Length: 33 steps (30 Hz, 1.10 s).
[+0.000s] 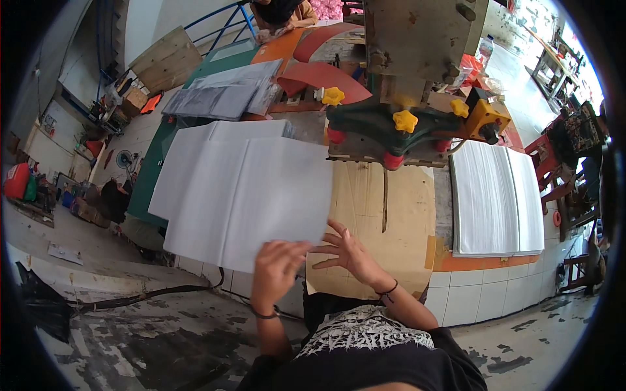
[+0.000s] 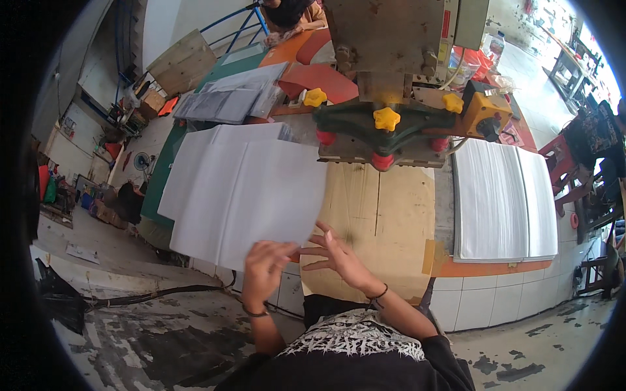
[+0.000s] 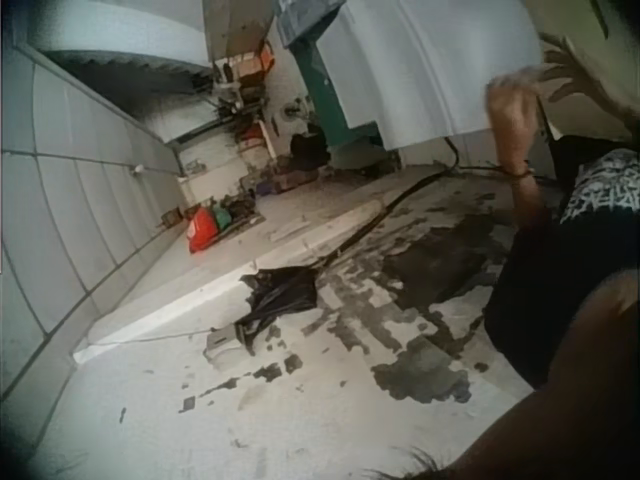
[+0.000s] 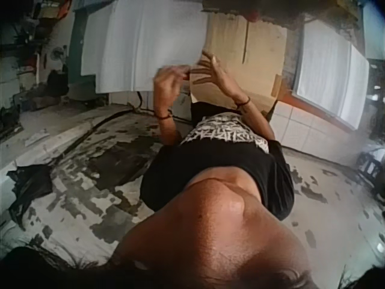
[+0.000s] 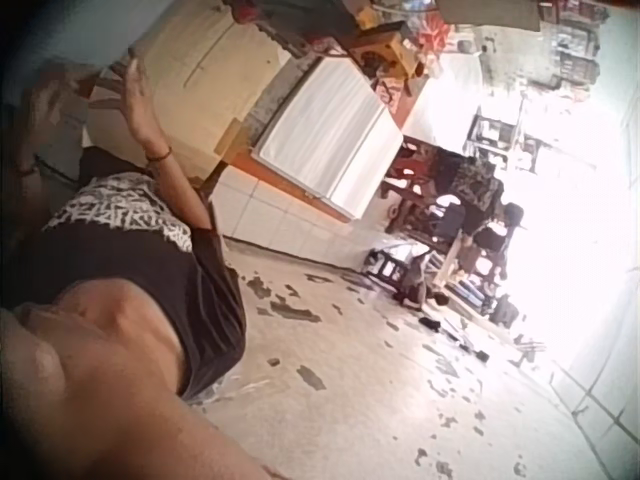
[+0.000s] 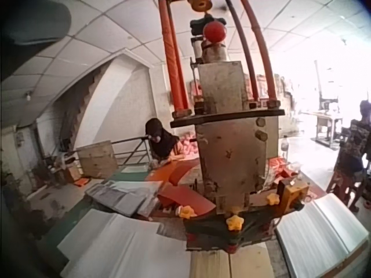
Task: The person folds large silver sheets under a specialized press, alignment being assisted by a slotted guide. They repeatedly position the sheets, engage the press by hand, and then fold and stack the finished material.
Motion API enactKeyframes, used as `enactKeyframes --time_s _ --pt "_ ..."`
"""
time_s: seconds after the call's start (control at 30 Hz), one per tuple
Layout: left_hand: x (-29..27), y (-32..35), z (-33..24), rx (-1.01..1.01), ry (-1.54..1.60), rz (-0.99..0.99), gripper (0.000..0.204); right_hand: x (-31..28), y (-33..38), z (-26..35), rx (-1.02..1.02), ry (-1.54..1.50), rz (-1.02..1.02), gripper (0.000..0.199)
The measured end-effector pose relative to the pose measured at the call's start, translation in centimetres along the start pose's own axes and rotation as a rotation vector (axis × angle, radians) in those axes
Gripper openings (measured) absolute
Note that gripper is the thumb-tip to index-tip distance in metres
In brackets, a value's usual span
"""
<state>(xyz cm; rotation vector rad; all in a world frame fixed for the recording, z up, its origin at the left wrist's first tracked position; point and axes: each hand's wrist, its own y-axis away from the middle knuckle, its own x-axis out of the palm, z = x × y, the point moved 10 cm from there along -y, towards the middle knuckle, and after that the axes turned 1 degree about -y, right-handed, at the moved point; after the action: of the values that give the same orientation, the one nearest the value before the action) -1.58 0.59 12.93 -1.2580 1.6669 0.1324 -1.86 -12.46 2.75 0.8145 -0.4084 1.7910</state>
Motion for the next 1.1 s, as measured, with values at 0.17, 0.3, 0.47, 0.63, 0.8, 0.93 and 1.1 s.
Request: enactKeyframes --time_s 0.17,0.3,0.47,0.63,0.8,0.93,1.1 --pt "1.1 2.1 -0.7 -0.099 0.287 -0.086 0.024 -5.3 -1.7 -3.4 -0.029 0.254 -0.303 0.065" --pt "-5.8 11.6 7.0 -0.688 0.002 -1.027 0.042 -3.9 -1.8 -2.2 -0.146 0.308 -0.222 0.059" --pt "-7.5 15.9 12.8 -0.897 0.369 -1.276 0.071 -3.9 0.0 -1.3 -0.007 0.378 -0.262 0.057" --pt "-7.3 18.3 12.7 -0.978 0.539 -1.485 0.074 -5.5 3.9 -0.6 0.082 0.413 -0.342 0.059" --pt "-5.2 17.3 13.5 -0.932 0.831 -1.251 0.054 -8.3 8.5 0.1 0.087 0.579 -0.433 0.071" --pt "-4.8 15.4 10.5 -0.832 0.752 -1.227 0.048 -9.7 11.2 2.9 0.049 0.651 -0.525 0.074" --pt "-1.1 12.1 8.1 -0.791 0.836 -1.112 0.043 -14.5 15.3 5.3 -0.116 0.756 -0.757 0.069"
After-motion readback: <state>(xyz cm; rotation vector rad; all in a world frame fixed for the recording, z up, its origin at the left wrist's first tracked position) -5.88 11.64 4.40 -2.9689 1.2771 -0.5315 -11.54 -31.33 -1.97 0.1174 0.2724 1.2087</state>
